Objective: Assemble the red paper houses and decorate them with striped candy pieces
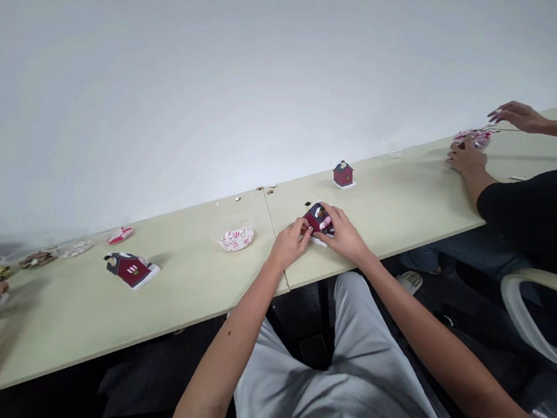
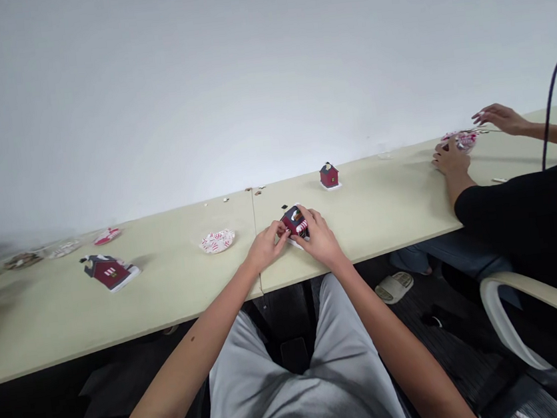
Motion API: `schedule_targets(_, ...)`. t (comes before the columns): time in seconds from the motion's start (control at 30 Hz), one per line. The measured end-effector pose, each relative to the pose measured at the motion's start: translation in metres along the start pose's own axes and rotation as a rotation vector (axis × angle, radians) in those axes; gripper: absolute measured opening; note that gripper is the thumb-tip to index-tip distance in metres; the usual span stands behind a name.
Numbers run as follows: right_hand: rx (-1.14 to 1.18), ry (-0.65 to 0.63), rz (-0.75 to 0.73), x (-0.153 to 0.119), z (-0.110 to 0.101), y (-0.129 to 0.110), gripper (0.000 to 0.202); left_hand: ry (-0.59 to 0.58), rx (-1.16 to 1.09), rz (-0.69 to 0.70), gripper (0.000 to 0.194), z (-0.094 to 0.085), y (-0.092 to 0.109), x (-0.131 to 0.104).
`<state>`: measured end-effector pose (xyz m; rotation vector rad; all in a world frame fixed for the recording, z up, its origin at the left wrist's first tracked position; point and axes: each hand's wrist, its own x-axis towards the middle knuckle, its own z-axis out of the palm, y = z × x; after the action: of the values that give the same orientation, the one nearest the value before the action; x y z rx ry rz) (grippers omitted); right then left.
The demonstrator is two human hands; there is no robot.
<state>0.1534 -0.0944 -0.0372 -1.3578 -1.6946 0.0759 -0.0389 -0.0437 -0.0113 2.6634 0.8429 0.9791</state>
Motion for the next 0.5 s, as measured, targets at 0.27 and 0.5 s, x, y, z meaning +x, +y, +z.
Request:
schedule_targets(0.27,0.009,0.004,0.004,-0.0003,-0.0015,-0.0019,0.08,0.012,0.038,0.017,0.024,0.0003,0.0002,0.0003)
schedule_targets(0.5,0.0,0.004,0.001,-0.0006,-0.0022,-0.0026,0.08,0.015,-0.003,-0.022,0.021,0.002,-0.0005,0.0017)
